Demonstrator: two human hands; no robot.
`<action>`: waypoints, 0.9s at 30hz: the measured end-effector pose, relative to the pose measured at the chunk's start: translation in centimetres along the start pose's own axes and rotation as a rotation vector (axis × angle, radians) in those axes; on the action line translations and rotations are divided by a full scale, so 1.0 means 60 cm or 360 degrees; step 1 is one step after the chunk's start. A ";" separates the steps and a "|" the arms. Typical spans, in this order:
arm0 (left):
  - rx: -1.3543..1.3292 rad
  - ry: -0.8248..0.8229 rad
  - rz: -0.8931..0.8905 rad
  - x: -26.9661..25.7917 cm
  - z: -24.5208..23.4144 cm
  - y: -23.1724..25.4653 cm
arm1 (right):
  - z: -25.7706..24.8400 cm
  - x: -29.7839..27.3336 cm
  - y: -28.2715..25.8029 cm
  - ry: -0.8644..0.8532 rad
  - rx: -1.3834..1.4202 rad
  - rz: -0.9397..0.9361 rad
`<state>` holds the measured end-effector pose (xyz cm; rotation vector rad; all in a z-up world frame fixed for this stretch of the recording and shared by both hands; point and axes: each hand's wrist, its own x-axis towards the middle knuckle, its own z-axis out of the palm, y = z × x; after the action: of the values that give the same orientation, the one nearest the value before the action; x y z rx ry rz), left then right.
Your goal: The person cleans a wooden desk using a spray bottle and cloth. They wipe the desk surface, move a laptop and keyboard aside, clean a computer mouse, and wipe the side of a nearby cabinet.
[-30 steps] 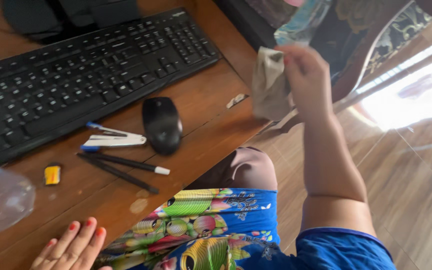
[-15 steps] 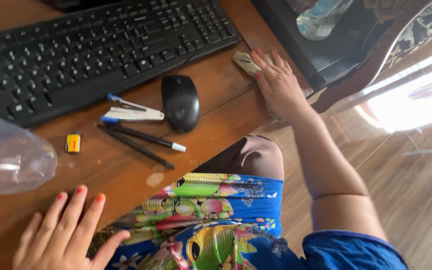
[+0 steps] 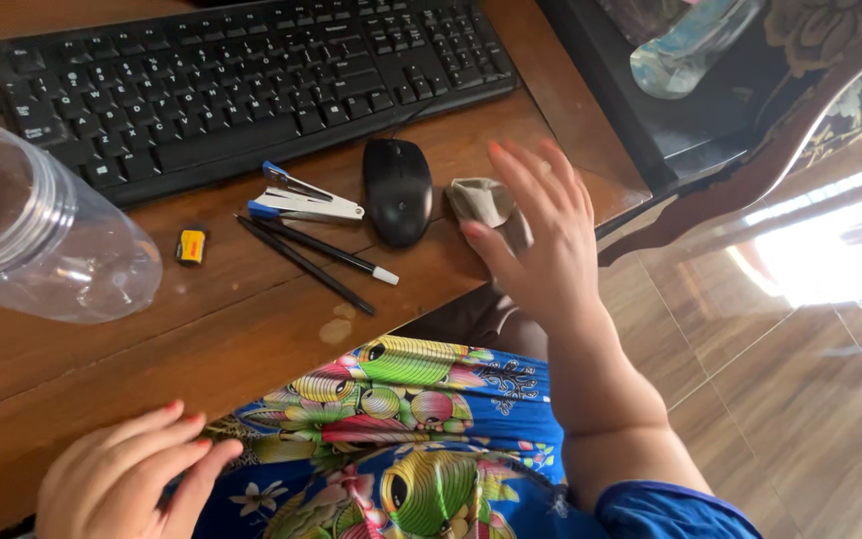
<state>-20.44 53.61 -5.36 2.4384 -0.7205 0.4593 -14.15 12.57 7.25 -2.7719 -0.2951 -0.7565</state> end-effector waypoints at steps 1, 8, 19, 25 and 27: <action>-0.0051 0.0030 -0.0048 -0.007 0.002 -0.001 | -0.003 0.014 -0.011 0.0125 0.0080 -0.0012; -0.0012 0.0329 0.0056 0.004 0.007 0.041 | 0.057 0.089 -0.062 -0.0247 -0.0145 -0.0084; -0.1514 0.0354 -0.0024 0.115 0.022 0.153 | 0.015 0.055 -0.015 -0.0086 0.0981 0.0427; -0.3110 -0.0094 -0.0571 0.312 0.113 0.220 | 0.016 -0.008 -0.124 0.0249 0.0978 0.0160; -0.3364 -0.0248 -0.0871 0.342 0.121 0.219 | 0.011 -0.004 -0.120 0.0297 0.0981 0.0044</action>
<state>-10.50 32.01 3.65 0.5130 -0.1752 -0.5545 -15.90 19.54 7.92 -2.1102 -0.3768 -0.7547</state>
